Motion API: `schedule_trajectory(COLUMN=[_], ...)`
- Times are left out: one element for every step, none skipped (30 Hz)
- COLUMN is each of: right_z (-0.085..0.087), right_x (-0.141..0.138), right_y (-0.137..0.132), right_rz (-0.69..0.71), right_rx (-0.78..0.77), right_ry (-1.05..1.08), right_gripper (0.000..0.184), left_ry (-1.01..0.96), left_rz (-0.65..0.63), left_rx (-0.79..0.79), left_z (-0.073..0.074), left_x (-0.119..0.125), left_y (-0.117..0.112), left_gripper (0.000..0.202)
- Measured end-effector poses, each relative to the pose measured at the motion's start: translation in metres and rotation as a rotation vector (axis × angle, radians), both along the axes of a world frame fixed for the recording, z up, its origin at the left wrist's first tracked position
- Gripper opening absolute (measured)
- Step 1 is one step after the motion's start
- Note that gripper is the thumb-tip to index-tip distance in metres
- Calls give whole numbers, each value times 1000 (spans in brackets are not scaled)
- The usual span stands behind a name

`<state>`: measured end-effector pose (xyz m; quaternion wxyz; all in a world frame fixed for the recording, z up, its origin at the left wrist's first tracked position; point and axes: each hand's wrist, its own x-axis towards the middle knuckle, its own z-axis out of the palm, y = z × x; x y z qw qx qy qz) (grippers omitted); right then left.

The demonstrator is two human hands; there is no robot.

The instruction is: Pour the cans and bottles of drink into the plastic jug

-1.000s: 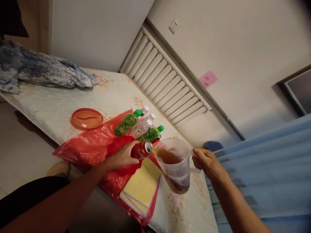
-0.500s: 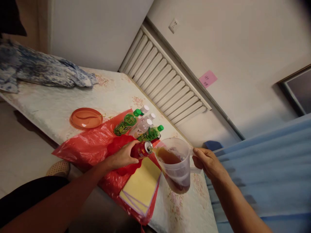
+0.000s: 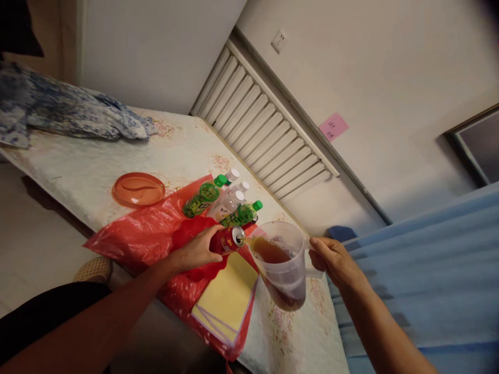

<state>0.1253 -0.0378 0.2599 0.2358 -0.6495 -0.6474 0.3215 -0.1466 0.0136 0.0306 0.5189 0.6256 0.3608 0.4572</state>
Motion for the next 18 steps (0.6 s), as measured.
schedule_trajectory(right_z=[0,0,0,1,1,1,1,2,2,2,2,2,1,1,1,1,1,0], right_x=[-1,-2,-2,-3,-3,-3,-3,-3,-3,-3,-4,-4,-4,-4,-3,-3,-3,-3], right_y=[0,0,1,1,1,1,1,1,1,1,1,1,1,1,0,1,1,1], right_rz=[-4,-7,-9,-11,-12,-11,-12,-11,-11,-11,-12,-12,-11,-10,-9,-8,-7,-6], right_rx=[1,1,0,-2,-5,-7,-7,-7,-8,-9,-10,-11,-12,-12,-11,-11,-11,-13], right_ry=[-3,-6,-8,-8,-6,-5,-3,-1,1,3,5,6,6,3,0,-3,-3,-3], right_gripper=[59,59,59,59,59,60,59,59,59,59,59,60,60,60,60,60,60,59], left_ry=[-3,-4,-7,-11,-13,-14,-12,-9,-4,0,3,6,7,8,8,7,5,3], left_rz=[-1,-4,-7,-9,-10,-11,-10,-11,-13,-13,-11,-11,-12,-14,-17,-21,-25,-27], left_rx=[3,5,7,10,10,9,8,6,6,8,11,15,17,18,18,16,15,15], left_z=[0,-1,-2,-2,-3,-4,-4,-4,-5,-5,-5,-4,-4,-4,-4,-3,-3,-3], left_x=[0,0,0,0,1,1,1,1,1,1,1,1,0,0,0,0,0,0], left_y=[0,0,0,1,1,1,1,1,1,1,1,1,1,1,0,0,0,0], left_gripper=[68,68,68,68,67,67,67,66,66,66,66,66,66,65,64,63,63,63])
